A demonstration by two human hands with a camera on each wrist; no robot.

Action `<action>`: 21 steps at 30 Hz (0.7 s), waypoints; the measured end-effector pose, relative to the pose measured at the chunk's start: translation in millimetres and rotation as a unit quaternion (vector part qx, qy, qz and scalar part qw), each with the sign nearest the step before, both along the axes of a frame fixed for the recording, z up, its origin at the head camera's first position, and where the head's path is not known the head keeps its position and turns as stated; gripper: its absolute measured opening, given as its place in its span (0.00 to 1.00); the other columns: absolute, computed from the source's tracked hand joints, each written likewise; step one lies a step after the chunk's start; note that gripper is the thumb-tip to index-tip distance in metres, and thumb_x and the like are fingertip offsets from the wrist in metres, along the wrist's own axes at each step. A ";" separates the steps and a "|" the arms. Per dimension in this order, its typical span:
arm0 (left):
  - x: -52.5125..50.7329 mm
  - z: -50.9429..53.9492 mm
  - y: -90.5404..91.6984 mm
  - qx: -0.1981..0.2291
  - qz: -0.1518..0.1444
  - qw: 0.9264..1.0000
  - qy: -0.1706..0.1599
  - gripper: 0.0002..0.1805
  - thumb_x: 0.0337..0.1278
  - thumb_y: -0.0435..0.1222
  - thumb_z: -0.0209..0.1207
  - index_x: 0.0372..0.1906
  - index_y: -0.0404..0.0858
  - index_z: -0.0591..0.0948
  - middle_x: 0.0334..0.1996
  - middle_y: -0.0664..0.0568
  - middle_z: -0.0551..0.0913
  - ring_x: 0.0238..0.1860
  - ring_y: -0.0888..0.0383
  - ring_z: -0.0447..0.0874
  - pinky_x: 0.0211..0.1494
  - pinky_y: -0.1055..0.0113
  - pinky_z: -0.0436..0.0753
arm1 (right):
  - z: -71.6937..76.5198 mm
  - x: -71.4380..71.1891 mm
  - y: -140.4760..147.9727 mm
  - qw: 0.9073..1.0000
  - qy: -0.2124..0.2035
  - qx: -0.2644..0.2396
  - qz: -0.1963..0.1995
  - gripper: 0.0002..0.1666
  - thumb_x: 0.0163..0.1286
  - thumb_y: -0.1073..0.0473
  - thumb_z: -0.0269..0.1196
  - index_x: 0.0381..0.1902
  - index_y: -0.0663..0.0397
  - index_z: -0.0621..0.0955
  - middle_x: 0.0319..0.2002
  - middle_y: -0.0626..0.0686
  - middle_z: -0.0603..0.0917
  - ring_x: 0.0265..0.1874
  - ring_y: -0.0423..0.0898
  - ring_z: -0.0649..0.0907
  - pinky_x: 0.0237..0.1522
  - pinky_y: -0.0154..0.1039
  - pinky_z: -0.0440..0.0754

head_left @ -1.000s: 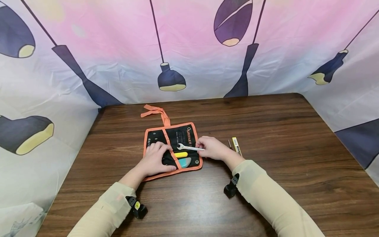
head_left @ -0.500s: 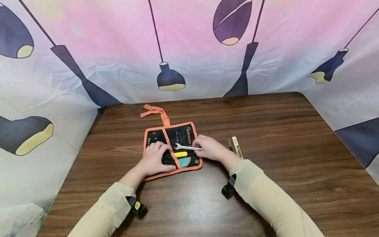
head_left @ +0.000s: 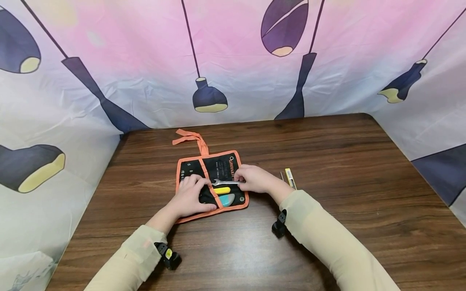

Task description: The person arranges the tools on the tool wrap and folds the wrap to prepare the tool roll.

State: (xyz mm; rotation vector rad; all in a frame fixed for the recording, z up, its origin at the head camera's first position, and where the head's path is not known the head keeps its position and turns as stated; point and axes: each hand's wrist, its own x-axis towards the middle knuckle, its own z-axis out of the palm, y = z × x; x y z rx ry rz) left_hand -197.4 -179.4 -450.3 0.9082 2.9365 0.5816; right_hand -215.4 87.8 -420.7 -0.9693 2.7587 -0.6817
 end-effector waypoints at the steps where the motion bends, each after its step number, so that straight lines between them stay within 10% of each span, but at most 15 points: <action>1: 0.1 -0.1 -0.1 0.000 0.001 1.000 -0.001 0.36 0.37 0.68 0.62 0.52 0.53 0.74 0.51 0.50 0.66 0.53 0.49 0.60 0.54 0.49 0.63 | 1.1 -1.4 -0.7 1.000 -0.004 0.001 0.002 0.03 0.61 0.61 0.61 0.34 0.50 0.79 0.32 0.45 0.73 0.31 0.41 0.72 0.36 0.36 0.71; 21: 0.2 2.3 0.0 0.003 -0.006 1.000 -0.007 0.35 0.39 0.64 0.64 0.53 0.51 0.73 0.55 0.49 0.64 0.56 0.46 0.59 0.56 0.47 0.62 | 5.6 -11.7 -14.4 0.999 -0.026 0.034 -0.012 0.02 0.63 0.58 0.63 0.31 0.47 0.79 0.30 0.45 0.72 0.30 0.41 0.72 0.35 0.36 0.70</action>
